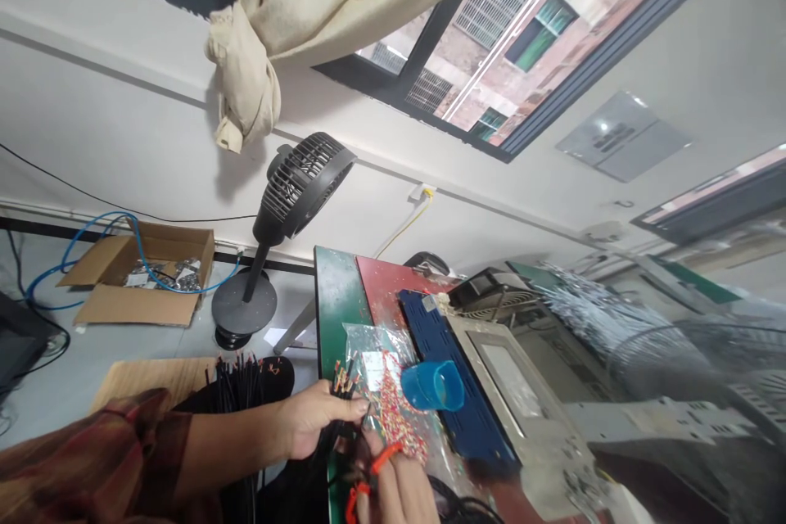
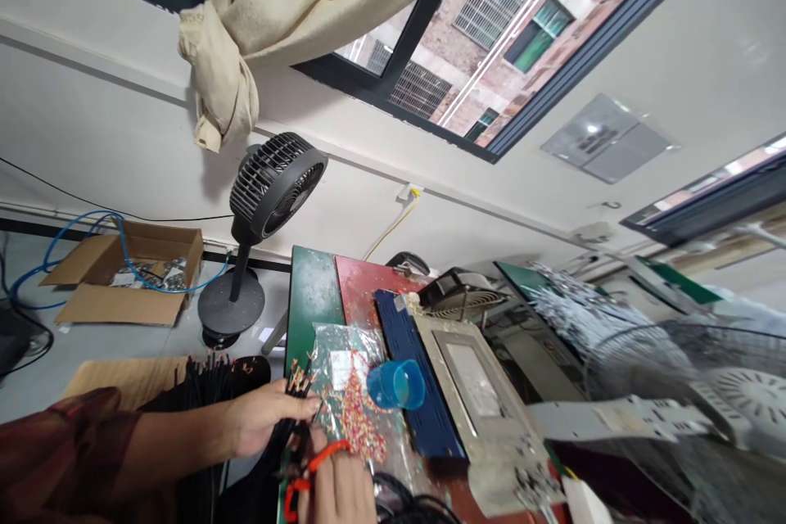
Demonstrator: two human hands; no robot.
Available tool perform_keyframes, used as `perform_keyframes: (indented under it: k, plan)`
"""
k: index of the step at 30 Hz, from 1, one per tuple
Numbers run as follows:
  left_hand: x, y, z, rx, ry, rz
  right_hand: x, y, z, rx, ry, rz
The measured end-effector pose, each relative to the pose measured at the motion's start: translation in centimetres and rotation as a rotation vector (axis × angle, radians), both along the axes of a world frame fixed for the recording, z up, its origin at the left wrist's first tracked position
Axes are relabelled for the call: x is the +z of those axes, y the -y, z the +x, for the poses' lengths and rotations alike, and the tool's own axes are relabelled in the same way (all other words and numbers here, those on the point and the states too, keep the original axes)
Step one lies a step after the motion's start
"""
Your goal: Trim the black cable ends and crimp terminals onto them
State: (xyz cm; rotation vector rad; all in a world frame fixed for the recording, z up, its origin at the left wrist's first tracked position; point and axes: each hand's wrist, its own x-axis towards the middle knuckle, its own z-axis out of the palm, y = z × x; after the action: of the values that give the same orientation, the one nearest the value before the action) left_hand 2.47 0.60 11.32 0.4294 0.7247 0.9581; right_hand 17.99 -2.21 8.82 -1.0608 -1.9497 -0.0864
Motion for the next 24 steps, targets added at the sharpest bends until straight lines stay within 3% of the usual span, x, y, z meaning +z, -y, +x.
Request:
perform_keyframes:
  k: [5,8,10,13,16,18,20,24]
  plan:
    - [0.5,0.0,0.4,0.033,0.021,-0.175,-0.6,0.3,0.3,-0.023,0.135,0.067]
    - [0.5,0.2,0.6,0.048,0.005,-0.164,0.2,0.3,0.5,-0.039,0.038,0.024]
    - [0.2,0.2,0.7,0.033,-0.063,-0.089,1.8,-0.1,0.8,-0.125,-0.111,-0.048]
    - [0.0,0.1,0.8,-0.033,-0.1,0.043,5.6,-1.1,1.9,-0.4,-0.288,-0.158]
    - [0.2,-0.2,0.9,-0.126,0.08,0.037,9.1,-2.8,3.6,-0.595,-0.272,-0.353]
    - [0.3,-0.4,1.0,-0.155,0.187,-0.006,10.4,-4.2,4.5,-0.682,-0.215,-0.431]
    - [0.1,-0.6,1.2,-0.161,0.242,-0.012,10.7,-5.6,5.0,-0.745,-0.128,-0.465]
    - [-0.6,-0.7,1.7,-0.163,0.192,0.093,9.5,-7.7,5.2,-0.845,0.045,-0.504]
